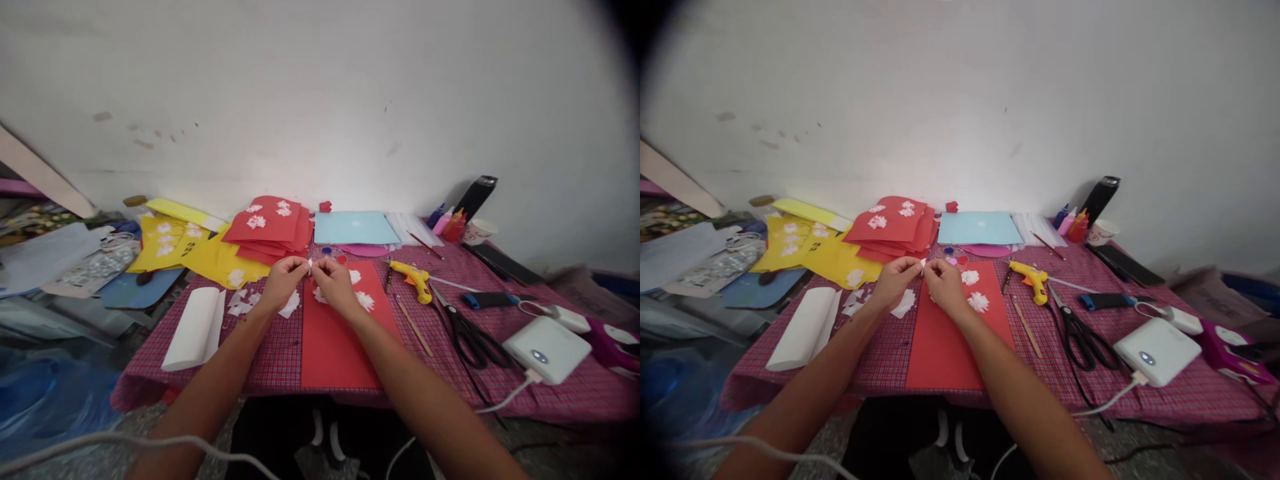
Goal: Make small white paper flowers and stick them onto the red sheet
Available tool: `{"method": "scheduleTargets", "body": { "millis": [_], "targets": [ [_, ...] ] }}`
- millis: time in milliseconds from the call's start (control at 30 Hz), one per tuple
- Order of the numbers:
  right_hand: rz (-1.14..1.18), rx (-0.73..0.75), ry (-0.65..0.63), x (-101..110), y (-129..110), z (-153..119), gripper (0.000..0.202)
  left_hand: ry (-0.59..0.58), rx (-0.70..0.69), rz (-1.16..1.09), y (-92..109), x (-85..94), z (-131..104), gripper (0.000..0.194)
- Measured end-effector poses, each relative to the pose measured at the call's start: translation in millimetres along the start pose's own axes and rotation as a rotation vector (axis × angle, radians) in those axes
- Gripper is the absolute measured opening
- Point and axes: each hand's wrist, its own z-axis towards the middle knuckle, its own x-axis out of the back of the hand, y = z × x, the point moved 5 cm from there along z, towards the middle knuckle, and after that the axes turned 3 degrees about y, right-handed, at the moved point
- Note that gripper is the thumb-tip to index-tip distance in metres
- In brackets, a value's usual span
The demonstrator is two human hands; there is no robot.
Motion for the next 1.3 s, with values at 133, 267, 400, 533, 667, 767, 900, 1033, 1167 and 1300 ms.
{"method": "scheduleTargets", "body": {
  "millis": [133,267,400,533,667,767,900,1033,1167,1300],
  "targets": [
    [0.052,-0.053,-0.015,0,2,0,0.02,-0.016,0.017,-0.017,-1,0.2,0,0.019],
    [0.119,-0.111,-0.042,-2,6,1,0.02,-0.018,0.031,-0.012,-2,0.7,1,0.02],
    [0.175,-0.148,-0.051,-3,10,2,0.019,-0.022,0.036,-0.034,-2,0.3,1,0.02],
    [0.208,-0.162,-0.059,-4,13,3,0.02,-0.014,0.057,-0.054,-3,0.9,1,0.02],
    [0.244,-0.175,-0.063,-5,14,3,0.019,-0.015,0.049,-0.079,-5,1.9,1,0.021],
    [0.293,-0.191,-0.061,-5,14,3,0.017,-0.026,0.047,-0.121,-7,1.8,1,0.025],
    [0.343,-0.248,-0.07,-6,15,2,0.016,-0.035,0.048,-0.124,-8,1.5,1,0.025],
    [0.353,-0.298,-0.091,-6,15,1,0.02,-0.033,0.065,-0.096,-8,1.5,1,0.021],
    [0.353,-0.311,-0.097,-6,12,1,0.023,-0.026,0.072,-0.1,-6,1.4,0,0.02],
    [0.328,-0.295,-0.088,-4,10,1,0.022,-0.028,0.085,-0.102,-5,1.4,-1,0.02]
  ]
}}
